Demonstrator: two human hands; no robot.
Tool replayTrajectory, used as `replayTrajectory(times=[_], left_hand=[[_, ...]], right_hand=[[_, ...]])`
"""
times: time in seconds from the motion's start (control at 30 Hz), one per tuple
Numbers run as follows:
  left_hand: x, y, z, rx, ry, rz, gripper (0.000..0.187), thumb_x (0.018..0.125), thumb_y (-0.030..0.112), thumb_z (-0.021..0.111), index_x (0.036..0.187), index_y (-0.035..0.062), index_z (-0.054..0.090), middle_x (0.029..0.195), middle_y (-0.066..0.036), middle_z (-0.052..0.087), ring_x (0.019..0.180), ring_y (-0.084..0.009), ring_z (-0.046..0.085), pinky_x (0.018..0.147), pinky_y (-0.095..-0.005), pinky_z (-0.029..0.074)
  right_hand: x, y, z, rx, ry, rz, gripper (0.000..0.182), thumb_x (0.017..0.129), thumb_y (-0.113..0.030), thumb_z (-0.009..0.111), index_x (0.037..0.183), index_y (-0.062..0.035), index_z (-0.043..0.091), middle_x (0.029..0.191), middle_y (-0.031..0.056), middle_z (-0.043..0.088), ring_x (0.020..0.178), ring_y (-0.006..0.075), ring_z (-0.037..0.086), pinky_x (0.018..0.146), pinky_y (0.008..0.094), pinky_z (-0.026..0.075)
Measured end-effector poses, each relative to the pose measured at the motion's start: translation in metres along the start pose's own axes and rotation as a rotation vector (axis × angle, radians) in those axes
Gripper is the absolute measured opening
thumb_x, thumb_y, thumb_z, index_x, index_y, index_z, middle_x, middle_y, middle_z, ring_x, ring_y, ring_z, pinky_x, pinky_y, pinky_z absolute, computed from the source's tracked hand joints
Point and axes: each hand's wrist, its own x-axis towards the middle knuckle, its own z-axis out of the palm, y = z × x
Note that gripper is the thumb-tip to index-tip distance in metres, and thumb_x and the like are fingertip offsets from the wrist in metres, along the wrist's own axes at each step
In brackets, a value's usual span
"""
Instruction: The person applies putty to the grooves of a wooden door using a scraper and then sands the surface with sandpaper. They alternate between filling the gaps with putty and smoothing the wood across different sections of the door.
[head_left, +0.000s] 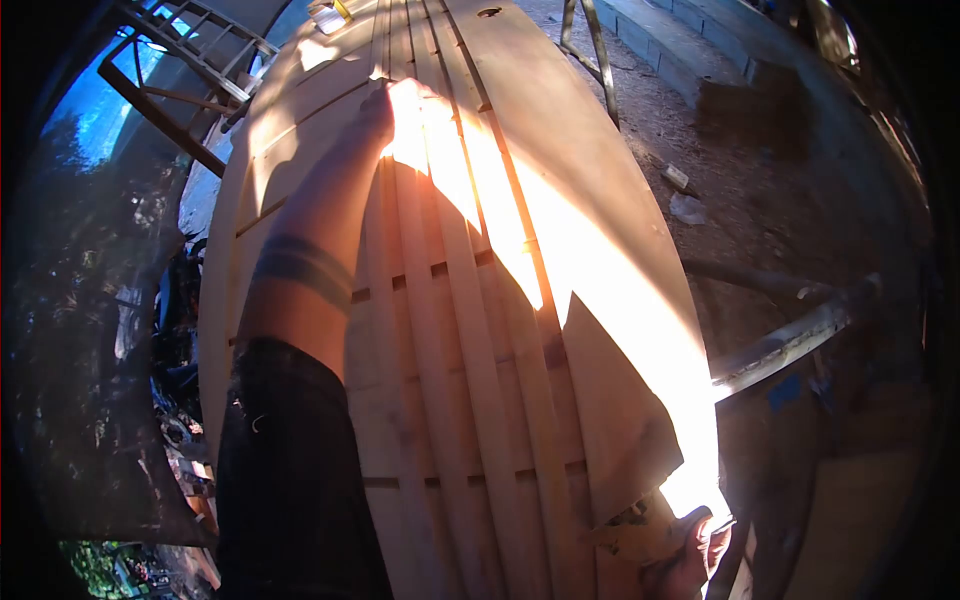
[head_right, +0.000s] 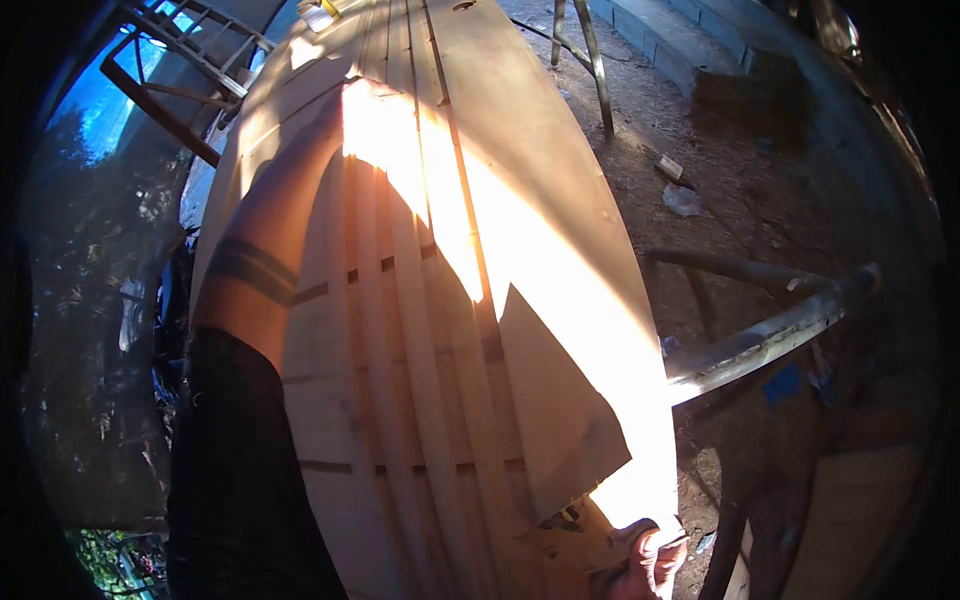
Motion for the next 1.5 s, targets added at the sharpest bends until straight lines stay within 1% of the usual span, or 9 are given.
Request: replayTrajectory(times=[0.1,0.23,0.53,0.67,1.13,1.23,1.33,1.43,1.5], left_hand=[[-0.018,0.026,-0.004,0.403,0.009,0.093,0.034,0.081,0.021,0.055,0.114,0.0155,0.062,0.109,-0.013,0.064,0.102,-0.0258,0.061,0.087,-0.0329,0.047],[0.017,-0.024,-0.007,0.203,0.007,0.094,0.036,0.081,0.020,0.055,0.116,0.0157,0.061,0.107,-0.012,0.065,0.096,-0.0260,0.063,0.083,-0.0327,0.049],[-0.043,0.023,0.004,0.388,-0.010,0.162,0.034,0.079,0.018,0.058,0.111,0.0070,0.063,0.103,-0.014,0.066,0.090,-0.0237,0.065,0.079,-0.0316,0.051],[-0.076,0.035,0.014,0.359,0.027,0.344,0.033,0.075,0.011,0.059,0.107,0.0073,0.065,0.104,-0.013,0.066,0.091,-0.0227,0.065,0.079,-0.0297,0.051],[-0.212,0.123,0.032,0.548,-0.029,0.407,0.043,0.070,-0.007,0.051,0.108,0.0076,0.063,0.103,-0.016,0.064,0.098,-0.0310,0.061,0.085,-0.0360,0.048],[-0.183,0.142,-0.004,0.651,-0.284,0.157,0.039,0.072,-0.007,0.051,0.107,0.0058,0.063,0.099,-0.020,0.063,0.096,-0.0322,0.061,0.084,-0.0366,0.048],[-0.104,0.093,-0.013,0.651,0.055,0.267,0.034,0.074,-0.006,0.050,0.105,0.0028,0.062,0.093,-0.021,0.064,0.091,-0.0328,0.063,0.081,-0.0365,0.048],[-0.039,0.062,-0.016,0.581,0.086,0.161,0.037,0.074,-0.006,0.050,0.107,0.0034,0.064,0.097,-0.018,0.066,0.091,-0.0300,0.064,0.080,-0.0334,0.049],[-0.017,0.067,-0.017,0.528,0.043,0.049,0.045,0.072,-0.007,0.047,0.111,0.0064,0.064,0.103,-0.019,0.065,0.088,-0.0276,0.065,0.076,-0.0332,0.051]], right_hand=[[-0.001,-0.018,-0.040,-0.113,-0.088,-0.069,0.038,0.102,-0.019,0.032,0.137,-0.0067,0.037,0.116,0.0031,0.050,0.099,0.0104,0.050,0.079,0.0190,0.044],[-0.002,-0.030,-0.041,-1.480,-0.145,-0.372,0.038,0.102,-0.017,0.028,0.138,-0.0057,0.035,0.115,0.0027,0.049,0.097,0.0089,0.049,0.080,0.0180,0.043],[-0.002,0.011,0.021,-0.417,-0.055,-0.127,0.037,0.099,-0.016,0.041,0.133,-0.0009,0.042,0.116,0.0114,0.056,0.097,0.0151,0.057,0.085,0.0238,0.045],[-0.009,0.065,0.078,-1.037,-0.049,-0.756,0.017,0.092,-0.016,0.052,0.104,-0.0044,0.050,0.088,0.0039,0.055,0.079,0.0132,0.055,0.072,0.0278,0.047],[-0.007,0.054,0.081,-0.951,-0.163,-0.481,0.013,0.094,-0.019,0.051,0.096,-0.0062,0.051,0.079,0.0019,0.055,0.071,0.0103,0.054,0.065,0.0242,0.044],[-0.004,0.039,0.073,-0.978,-0.119,-0.370,0.019,0.092,-0.023,0.057,0.096,-0.0052,0.051,0.079,0.0031,0.056,0.069,0.0111,0.054,0.064,0.0246,0.045],[-0.006,0.029,0.057,-1.009,-0.071,-0.268,0.025,0.090,-0.026,0.062,0.095,-0.0043,0.052,0.079,0.0043,0.057,0.068,0.0120,0.054,0.062,0.0251,0.045],[-0.012,0.027,0.019,-1.368,0.215,-0.734,0.038,0.090,-0.013,0.056,0.124,0.0026,0.051,0.095,0.0174,0.064,0.077,0.0247,0.065,0.073,0.0295,0.050],[-0.024,0.023,0.040,-2.028,-0.007,-0.926,0.039,0.085,-0.011,0.062,0.119,0.0050,0.054,0.081,0.0182,0.064,0.065,0.0290,0.064,0.064,0.0330,0.050]])
